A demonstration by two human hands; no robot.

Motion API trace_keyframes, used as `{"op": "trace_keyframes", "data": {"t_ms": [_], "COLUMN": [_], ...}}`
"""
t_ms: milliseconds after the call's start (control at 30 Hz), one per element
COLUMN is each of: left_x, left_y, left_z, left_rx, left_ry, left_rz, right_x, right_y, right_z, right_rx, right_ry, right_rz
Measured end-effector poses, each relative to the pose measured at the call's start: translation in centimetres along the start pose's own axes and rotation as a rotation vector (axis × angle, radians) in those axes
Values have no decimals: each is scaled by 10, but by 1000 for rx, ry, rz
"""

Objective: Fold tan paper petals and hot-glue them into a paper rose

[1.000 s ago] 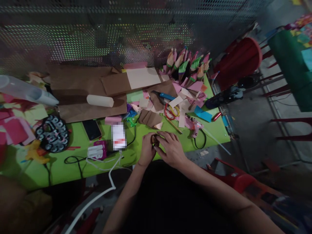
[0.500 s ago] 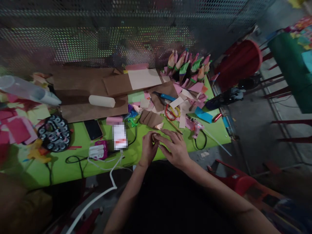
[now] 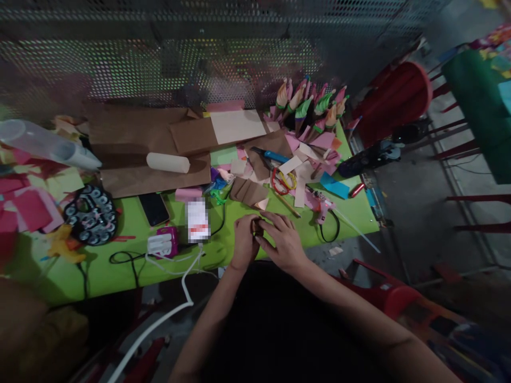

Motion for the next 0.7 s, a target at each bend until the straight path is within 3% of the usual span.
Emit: {"op": "trace_keyframes", "data": {"t_ms": [233,367,567,700], "left_x": [-1,0,5,2], "left_y": [3,8,10,8], "left_z": [9,11,4,-4], "left_rx": [189,244,170,76], "left_ry": [-226,-155,154,236], "left_rz": [-4,-35,-112,-105], "right_x": [-6,7,8,4], "right_y": [6,6,4,3], "right_z": [-4,-11,-10,-9], "right_rx": [22,7,-3,-32], "right_ry": [130,162,60,7], "right_rz": [49,-13,8,29]}}
Point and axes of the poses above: each hand's wrist, its own y-axis towards the middle knuckle, its own x-axis out of the back of the hand, z = x × y, the point moved 7 cm from there along y, towards the middle knuckle, and after that the axes turned 5 degrees about x, right-handed, at the moved point
